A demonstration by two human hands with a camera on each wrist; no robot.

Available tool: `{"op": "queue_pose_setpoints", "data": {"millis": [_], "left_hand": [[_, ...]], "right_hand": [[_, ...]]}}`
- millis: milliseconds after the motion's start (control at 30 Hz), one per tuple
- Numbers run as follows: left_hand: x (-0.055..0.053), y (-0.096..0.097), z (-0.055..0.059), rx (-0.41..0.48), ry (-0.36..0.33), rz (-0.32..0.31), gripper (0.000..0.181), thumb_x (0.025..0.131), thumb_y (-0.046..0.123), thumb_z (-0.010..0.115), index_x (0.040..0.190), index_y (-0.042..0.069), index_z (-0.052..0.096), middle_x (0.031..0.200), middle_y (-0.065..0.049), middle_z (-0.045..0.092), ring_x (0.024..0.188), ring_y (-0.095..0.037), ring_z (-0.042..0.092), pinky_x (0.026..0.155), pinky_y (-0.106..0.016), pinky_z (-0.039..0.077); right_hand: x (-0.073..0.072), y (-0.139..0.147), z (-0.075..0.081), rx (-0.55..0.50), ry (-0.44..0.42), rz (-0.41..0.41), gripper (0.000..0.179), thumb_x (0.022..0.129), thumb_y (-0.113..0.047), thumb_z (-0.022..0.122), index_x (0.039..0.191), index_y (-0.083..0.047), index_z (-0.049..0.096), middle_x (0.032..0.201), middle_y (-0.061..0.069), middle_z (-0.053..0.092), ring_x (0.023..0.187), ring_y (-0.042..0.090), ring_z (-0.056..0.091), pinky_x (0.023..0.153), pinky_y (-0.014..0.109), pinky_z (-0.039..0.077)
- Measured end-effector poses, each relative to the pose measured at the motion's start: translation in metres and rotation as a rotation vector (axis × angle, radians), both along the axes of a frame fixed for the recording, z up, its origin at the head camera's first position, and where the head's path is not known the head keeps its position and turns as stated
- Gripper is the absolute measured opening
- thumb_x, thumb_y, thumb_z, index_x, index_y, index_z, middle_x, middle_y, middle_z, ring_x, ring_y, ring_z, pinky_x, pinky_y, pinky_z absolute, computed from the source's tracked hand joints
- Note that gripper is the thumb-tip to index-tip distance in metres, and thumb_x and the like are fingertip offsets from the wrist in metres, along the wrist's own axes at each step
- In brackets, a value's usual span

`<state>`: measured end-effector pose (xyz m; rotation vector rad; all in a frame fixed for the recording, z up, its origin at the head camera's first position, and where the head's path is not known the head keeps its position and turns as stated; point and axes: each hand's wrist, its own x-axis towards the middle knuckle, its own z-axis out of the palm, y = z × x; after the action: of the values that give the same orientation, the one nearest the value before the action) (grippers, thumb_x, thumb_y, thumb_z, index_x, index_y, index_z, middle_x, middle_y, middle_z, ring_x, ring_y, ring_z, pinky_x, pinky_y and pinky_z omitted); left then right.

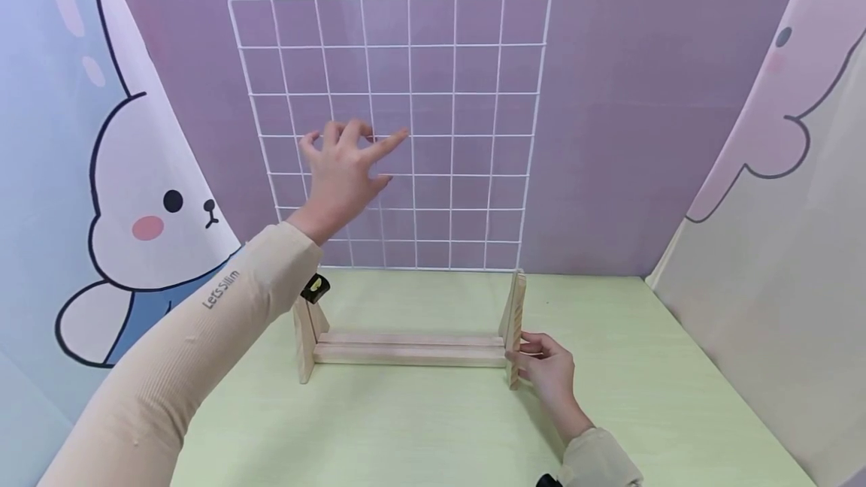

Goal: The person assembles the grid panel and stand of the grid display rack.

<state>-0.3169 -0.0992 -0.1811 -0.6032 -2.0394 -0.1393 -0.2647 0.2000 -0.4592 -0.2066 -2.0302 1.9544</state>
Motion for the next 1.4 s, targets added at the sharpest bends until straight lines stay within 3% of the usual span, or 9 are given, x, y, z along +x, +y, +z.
{"op": "queue_pose_setpoints", "data": {"millis": [600, 1400], "left_hand": [[-0.005, -0.004, 0.003, 0.056, -0.035, 0.000, 0.062, 0.081, 0.020, 0.083, 0.137, 0.035, 0.061, 0.116, -0.011, 0.056, 0.111, -0.035, 0.044, 0.101, -0.066, 0.021], [-0.008, 0.000, -0.012, 0.056, -0.041, 0.008, 0.064, 0.081, 0.021, 0.083, 0.138, 0.036, 0.059, 0.116, -0.010, 0.057, 0.109, -0.034, 0.046, 0.101, -0.066, 0.022]], "right_hand": [[-0.002, 0.000, -0.002, -0.004, 0.003, -0.001, 0.037, 0.077, 0.009, 0.078, 0.112, 0.010, 0.065, 0.078, -0.003, 0.068, 0.070, 0.006, 0.065, 0.061, 0.033, 0.059], [0.000, 0.000, -0.001, 0.012, 0.003, 0.000, 0.033, 0.077, 0.008, 0.078, 0.108, 0.008, 0.067, 0.078, -0.004, 0.068, 0.070, 0.007, 0.066, 0.061, 0.031, 0.059]]}}
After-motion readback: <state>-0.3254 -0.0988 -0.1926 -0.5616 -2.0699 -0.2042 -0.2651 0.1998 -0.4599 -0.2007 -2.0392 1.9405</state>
